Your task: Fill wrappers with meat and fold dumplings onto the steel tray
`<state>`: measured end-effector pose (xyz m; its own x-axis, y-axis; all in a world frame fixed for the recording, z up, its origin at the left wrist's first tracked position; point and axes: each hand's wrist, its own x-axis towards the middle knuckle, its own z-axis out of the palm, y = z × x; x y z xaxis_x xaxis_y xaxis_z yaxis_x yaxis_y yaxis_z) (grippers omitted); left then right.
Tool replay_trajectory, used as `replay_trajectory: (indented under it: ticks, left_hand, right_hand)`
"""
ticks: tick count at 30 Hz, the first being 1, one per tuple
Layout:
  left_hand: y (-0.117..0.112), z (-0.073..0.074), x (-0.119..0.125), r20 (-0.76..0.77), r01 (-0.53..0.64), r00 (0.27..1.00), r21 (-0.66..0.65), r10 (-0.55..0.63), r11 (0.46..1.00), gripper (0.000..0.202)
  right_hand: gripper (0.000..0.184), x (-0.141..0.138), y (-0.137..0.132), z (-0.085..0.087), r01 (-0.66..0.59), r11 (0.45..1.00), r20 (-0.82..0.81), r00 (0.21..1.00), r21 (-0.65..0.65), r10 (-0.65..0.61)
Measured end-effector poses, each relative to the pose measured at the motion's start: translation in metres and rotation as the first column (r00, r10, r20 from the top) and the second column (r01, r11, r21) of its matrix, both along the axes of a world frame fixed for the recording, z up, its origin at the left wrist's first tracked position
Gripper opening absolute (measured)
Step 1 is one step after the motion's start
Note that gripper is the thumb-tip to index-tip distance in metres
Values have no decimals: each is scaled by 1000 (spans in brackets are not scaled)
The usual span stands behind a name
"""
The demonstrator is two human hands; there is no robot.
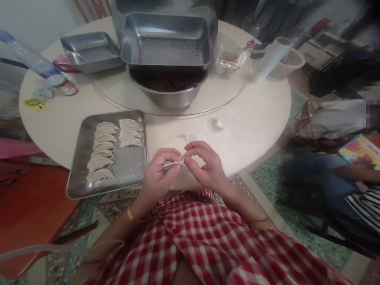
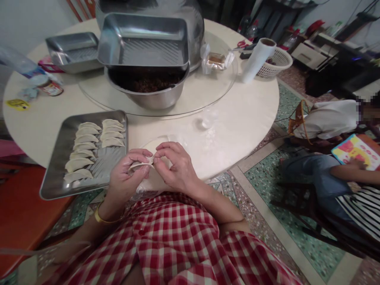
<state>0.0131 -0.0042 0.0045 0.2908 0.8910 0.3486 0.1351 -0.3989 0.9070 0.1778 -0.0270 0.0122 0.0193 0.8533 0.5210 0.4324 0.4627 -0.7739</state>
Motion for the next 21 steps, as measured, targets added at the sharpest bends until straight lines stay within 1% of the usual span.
replay_trajectory:
  ticks: [3,6,10,13,15,18,21]
  left_hand:
    - [0,0,0,-24,-1,1000,15,1,1000,4]
    - [-1,0,1,-29,-11,1000,35,12,999,4]
    - [-3,-1,-2,3,-19,1000,7,19,1000,6]
    - [-4,0,-4,19,-26,999,-23,26,999,7]
    - [-4,1,-5,21,-19,1000,-25,20,999,8]
    - [-5,3,-5,25,-12,1000,-19,12,1000,9]
    - [-5,3,-3,26,-13,1000,-17,14,1000,8]
  right_hand:
    - [7,-1,-1,0,-48,998,-35,998,-37,46]
    - [7,-2,-3,-1,-66,997,-55,996,-50,63]
    - [9,1,-3,0,-62,998,-34,998,-22,61]
    - [15,6,-3,4,-99,995,49,994,26,98]
    - [13,9,-3,8,-124,990,138,984,66,114]
    - [13,11,-4,12,-105,982,264,963,157,61]
    - [14,12,-6,11,-112,967,355,935,230,24]
